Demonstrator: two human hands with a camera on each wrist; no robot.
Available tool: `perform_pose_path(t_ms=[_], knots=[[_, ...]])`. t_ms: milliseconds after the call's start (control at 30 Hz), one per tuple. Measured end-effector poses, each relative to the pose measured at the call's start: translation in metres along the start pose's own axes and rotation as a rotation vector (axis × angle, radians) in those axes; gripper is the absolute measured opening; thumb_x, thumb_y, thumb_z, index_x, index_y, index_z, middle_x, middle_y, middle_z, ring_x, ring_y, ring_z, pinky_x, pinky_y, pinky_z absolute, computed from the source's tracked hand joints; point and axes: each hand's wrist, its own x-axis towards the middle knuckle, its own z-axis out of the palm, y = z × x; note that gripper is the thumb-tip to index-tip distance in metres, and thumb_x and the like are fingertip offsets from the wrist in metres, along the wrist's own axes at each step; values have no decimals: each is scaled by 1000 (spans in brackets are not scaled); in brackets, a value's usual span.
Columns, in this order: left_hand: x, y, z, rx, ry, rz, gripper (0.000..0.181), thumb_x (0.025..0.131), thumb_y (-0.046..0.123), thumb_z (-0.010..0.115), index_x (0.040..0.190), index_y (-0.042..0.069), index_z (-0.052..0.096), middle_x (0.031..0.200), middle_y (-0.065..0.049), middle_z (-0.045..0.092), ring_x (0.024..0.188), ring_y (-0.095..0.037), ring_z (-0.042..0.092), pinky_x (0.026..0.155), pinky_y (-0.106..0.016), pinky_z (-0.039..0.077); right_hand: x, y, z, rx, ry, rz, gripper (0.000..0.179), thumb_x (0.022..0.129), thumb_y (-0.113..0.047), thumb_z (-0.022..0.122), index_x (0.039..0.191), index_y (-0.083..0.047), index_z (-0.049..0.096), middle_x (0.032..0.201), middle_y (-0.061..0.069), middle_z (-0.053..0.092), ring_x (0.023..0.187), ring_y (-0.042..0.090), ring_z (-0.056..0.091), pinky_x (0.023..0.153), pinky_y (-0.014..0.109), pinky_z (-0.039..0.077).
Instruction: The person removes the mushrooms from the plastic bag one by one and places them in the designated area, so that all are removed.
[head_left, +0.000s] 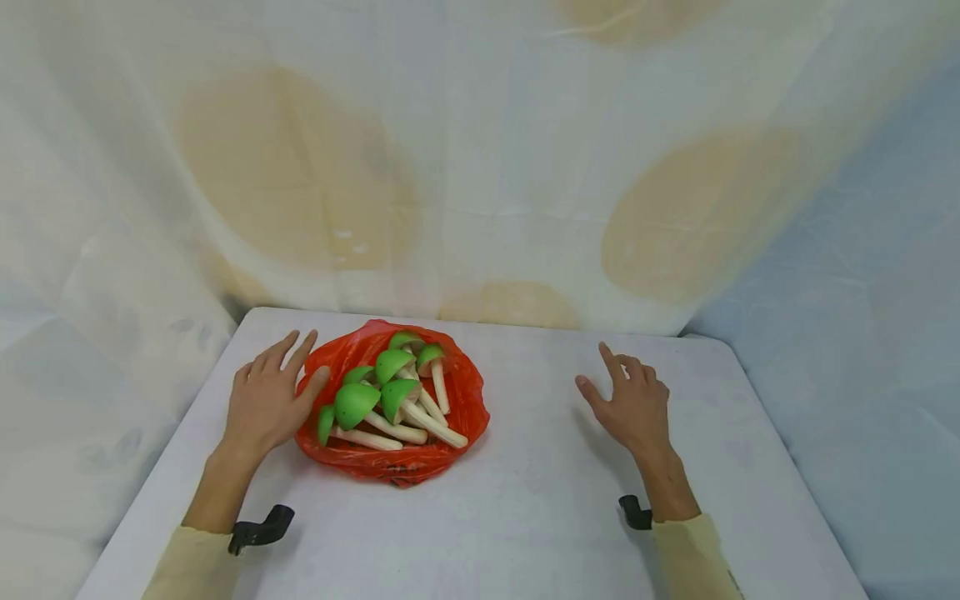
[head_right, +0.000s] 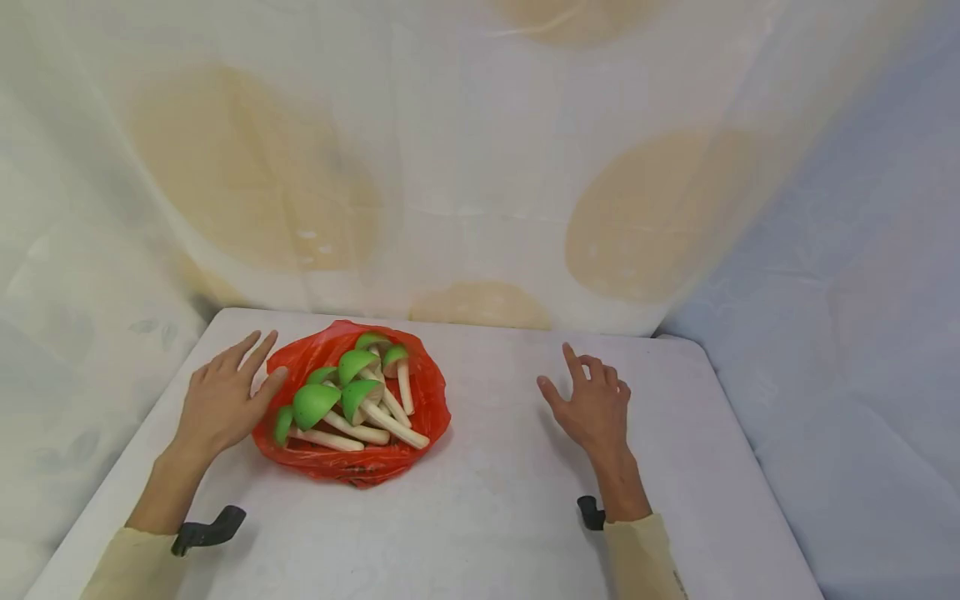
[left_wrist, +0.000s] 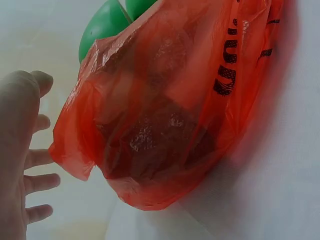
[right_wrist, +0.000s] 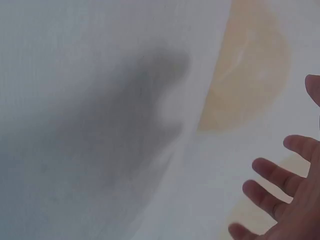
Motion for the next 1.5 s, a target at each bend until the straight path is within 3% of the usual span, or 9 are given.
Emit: perform_pose_path(t_ms=[233, 367, 500, 733, 867, 1033, 1233, 1400, 1500], knots=[[-2, -9, 9, -170, 52, -26, 59, 102, 48, 51, 154, 21, 42, 145, -22, 48, 126, -47, 46, 92, -69, 36, -3, -18, -1, 188, -45, -27, 64, 95, -52, 63, 147, -18, 50, 125, 13, 55, 109, 33, 56, 86, 53, 50], [-6, -14, 13, -237, 56, -45, 56, 102, 45, 52, 152, 20, 45, 140, -23, 51, 120, -45, 49, 92, -70, 37, -5, -30, 1, 265, -67, -53, 53, 95, -40, 69, 141, -17, 56, 117, 10, 59, 96, 26, 58, 75, 40, 51], [-8, -16, 17, -289, 41, -62, 56, 103, 43, 51, 152, 18, 45, 139, -24, 50, 114, -41, 52, 90, -68, 39, -7, -41, 7, 333, -60, -91, 45, 94, -34, 71, 135, -18, 61, 112, 9, 62, 89, 21, 58, 70, 33, 50], [-12, -18, 23, -387, -22, -85, 54, 104, 41, 51, 152, 17, 45, 139, -20, 49, 116, -36, 52, 87, -62, 48, -12, -62, 17, 389, -78, -152, 37, 94, -25, 72, 130, -17, 65, 107, 5, 64, 84, 15, 57, 68, 28, 52], [-12, -18, 25, -434, -36, -73, 52, 105, 38, 51, 151, 17, 46, 136, -18, 50, 113, -32, 53, 87, -53, 46, -15, -75, 23, 417, -106, -165, 35, 94, -24, 73, 128, -20, 67, 106, 3, 65, 82, 12, 56, 70, 25, 55], [-13, -19, 29, -460, -51, -75, 51, 105, 36, 51, 151, 16, 46, 134, -18, 51, 110, -29, 52, 86, -45, 45, -22, -90, 26, 464, -132, -195, 33, 94, -27, 72, 126, -26, 67, 104, -4, 65, 79, 7, 56, 72, 23, 55], [-14, -22, 32, -462, -76, -66, 51, 106, 37, 49, 151, 13, 46, 131, -17, 51, 106, -27, 50, 82, -37, 45, -27, -109, 26, 536, -163, -278, 33, 93, -26, 73, 125, -25, 67, 102, -7, 66, 79, 6, 57, 72, 23, 56], [-15, -23, 35, -474, -89, -60, 51, 106, 38, 50, 150, 13, 46, 132, -19, 51, 107, -29, 49, 82, -41, 43, -28, -119, 29, 603, -249, -303, 34, 94, -27, 71, 128, -22, 66, 102, -13, 63, 83, 6, 57, 73, 24, 55], [-17, -23, 35, -489, -109, -71, 53, 105, 39, 50, 152, 14, 45, 137, -20, 49, 114, -34, 50, 88, -50, 47, -29, -124, 30, 669, -309, -309, 35, 96, -28, 70, 129, -18, 66, 106, -8, 65, 87, 9, 59, 74, 26, 55]])
